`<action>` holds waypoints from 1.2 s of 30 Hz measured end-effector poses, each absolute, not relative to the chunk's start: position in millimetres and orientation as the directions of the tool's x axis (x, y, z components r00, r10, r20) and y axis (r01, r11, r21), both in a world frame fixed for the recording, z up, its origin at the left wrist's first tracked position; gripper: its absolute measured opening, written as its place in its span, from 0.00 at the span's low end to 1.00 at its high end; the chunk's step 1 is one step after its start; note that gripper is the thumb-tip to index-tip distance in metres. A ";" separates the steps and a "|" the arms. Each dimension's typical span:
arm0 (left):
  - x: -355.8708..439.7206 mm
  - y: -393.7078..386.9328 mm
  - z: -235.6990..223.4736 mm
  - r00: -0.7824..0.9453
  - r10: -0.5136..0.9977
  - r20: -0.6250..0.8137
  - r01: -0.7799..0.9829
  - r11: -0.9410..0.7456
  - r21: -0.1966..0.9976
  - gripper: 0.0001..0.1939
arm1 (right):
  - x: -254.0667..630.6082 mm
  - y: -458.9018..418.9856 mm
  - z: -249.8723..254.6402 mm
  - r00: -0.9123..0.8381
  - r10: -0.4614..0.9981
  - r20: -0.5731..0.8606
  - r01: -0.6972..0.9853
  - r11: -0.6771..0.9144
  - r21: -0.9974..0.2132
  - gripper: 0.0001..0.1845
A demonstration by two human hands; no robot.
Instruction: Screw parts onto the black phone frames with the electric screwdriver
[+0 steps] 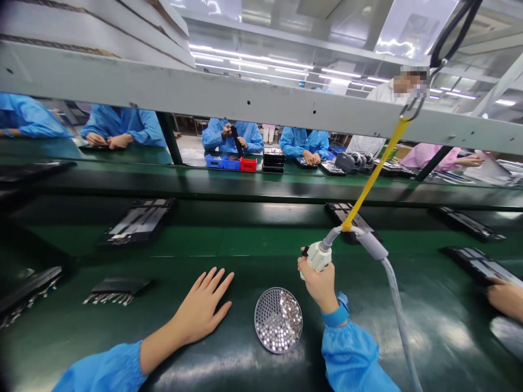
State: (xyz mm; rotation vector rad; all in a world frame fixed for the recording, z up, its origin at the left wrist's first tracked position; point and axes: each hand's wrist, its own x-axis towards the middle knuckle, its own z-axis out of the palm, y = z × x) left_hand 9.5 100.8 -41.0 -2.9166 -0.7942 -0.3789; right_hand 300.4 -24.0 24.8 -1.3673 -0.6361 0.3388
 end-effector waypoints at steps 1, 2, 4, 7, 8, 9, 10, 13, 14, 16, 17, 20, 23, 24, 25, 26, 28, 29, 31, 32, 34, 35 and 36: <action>9.4 100.8 -41.2 0.833 0.485 0.265 0.509 -0.860 -0.027 0.30 | 300.1 -24.0 24.9 0.788 0.574 0.222 0.136 0.190 -0.972 0.23; 9.1 100.9 -41.7 0.835 0.481 0.267 0.506 -0.862 -0.029 0.28 | 299.9 -24.0 25.0 0.789 0.573 0.222 0.136 0.189 -0.972 0.23; 8.5 101.4 -43.0 0.840 0.469 0.274 0.497 -0.867 -0.039 0.27 | 299.2 -23.9 25.6 0.791 0.570 0.223 0.139 0.187 -0.972 0.22; 8.2 102.5 -44.9 0.844 0.457 0.281 0.492 -0.868 -0.064 0.27 | 298.5 -23.6 26.5 0.790 0.570 0.225 0.143 0.185 -0.972 0.22; 8.3 102.8 -45.3 0.844 0.456 0.281 0.492 -0.868 -0.067 0.27 | 298.5 -23.4 26.8 0.790 0.569 0.226 0.146 0.184 -0.972 0.22; 8.5 103.0 -45.4 0.844 0.457 0.280 0.492 -0.868 -0.064 0.27 | 298.5 -23.3 27.0 0.791 0.567 0.228 0.148 0.184 -0.972 0.22; 8.8 103.1 -45.3 0.843 0.460 0.279 0.492 -0.869 -0.055 0.27 | 298.5 -23.1 27.2 0.792 0.566 0.230 0.151 0.183 -0.971 0.22; 9.4 102.6 -43.8 0.838 0.471 0.275 0.495 -0.869 -0.019 0.28 | 298.6 -23.0 27.5 0.791 0.567 0.232 0.154 0.182 -0.971 0.22; 9.5 102.3 -43.2 0.837 0.475 0.273 0.497 -0.867 -0.015 0.29 | 298.6 -23.0 27.5 0.790 0.568 0.231 0.154 0.181 -0.971 0.22; 9.8 101.9 -42.5 0.833 0.482 0.270 0.504 -0.864 -0.014 0.30 | 298.6 -23.2 27.4 0.787 0.572 0.230 0.154 0.180 -0.972 0.22; 9.9 101.7 -42.5 0.831 0.486 0.271 0.507 -0.862 -0.011 0.31 | 298.5 -23.3 27.4 0.786 0.574 0.230 0.154 0.180 -0.972 0.22; 9.8 101.6 -44.0 0.823 0.495 0.278 0.514 -0.858 0.007 0.32 | 298.3 -23.5 27.4 0.785 0.574 0.232 0.156 0.179 -0.971 0.22; 9.2 102.0 -45.8 0.827 0.484 0.286 0.502 -0.865 0.013 0.28 | 298.3 -23.4 26.9 0.787 0.571 0.233 0.160 0.177 -0.971 0.22; 9.0 102.1 -46.1 0.829 0.479 0.289 0.497 -0.868 0.013 0.27 | 298.4 -23.4 26.6 0.786 0.572 0.234 0.160 0.177 -0.971 0.22; 8.9 102.2 -46.1 0.831 0.475 0.290 0.494 -0.870 0.010 0.26 | 298.5 -23.4 26.4 0.785 0.574 0.235 0.161 0.177 -0.971 0.22; 8.8 102.3 -45.9 0.833 0.472 0.288 0.492 -0.870 0.004 0.26 | 298.6 -23.4 26.2 0.783 0.576 0.235 0.161 0.177 -0.971 0.22; 9.0 102.5 -45.4 0.835 0.474 0.280 0.496 -0.869 -0.009 0.26 | 298.8 -23.5 26.2 0.781 0.579 0.235 0.163 0.175 -0.971 0.22; 9.2 102.5 -45.3 0.835 0.475 0.278 0.497 -0.868 -0.010 0.27 | 298.8 -23.5 26.3 0.781 0.579 0.235 0.164 0.173 -0.971 0.22; 9.4 102.3 -45.8 0.831 0.478 0.284 0.499 -0.867 -0.001 0.27 | 298.7 -23.1 26.7 0.780 0.580 0.236 0.168 0.169 -0.971 0.22; 9.3 102.2 -46.4 0.828 0.480 0.289 0.500 -0.866 0.006 0.28 | 298.6 -22.7 26.8 0.779 0.581 0.237 0.171 0.167 -0.971 0.22; 8.4 102.5 -47.7 0.824 0.484 0.294 0.504 -0.863 0.007 0.28 | 298.5 -21.4 26.7 0.774 0.585 0.241 0.179 0.163 -0.970 0.22; 7.7 103.3 -48.0 0.824 0.486 0.291 0.507 -0.862 0.003 0.28 | 298.5 -20.5 26.4 0.772 0.587 0.245 0.185 0.161 -0.969 0.21; 6.9 104.8 -47.7 0.826 0.487 0.284 0.508 -0.862 0.000 0.28 | 298.6 -19.6 26.1 0.769 0.589 0.250 0.192 0.160 -0.968 0.21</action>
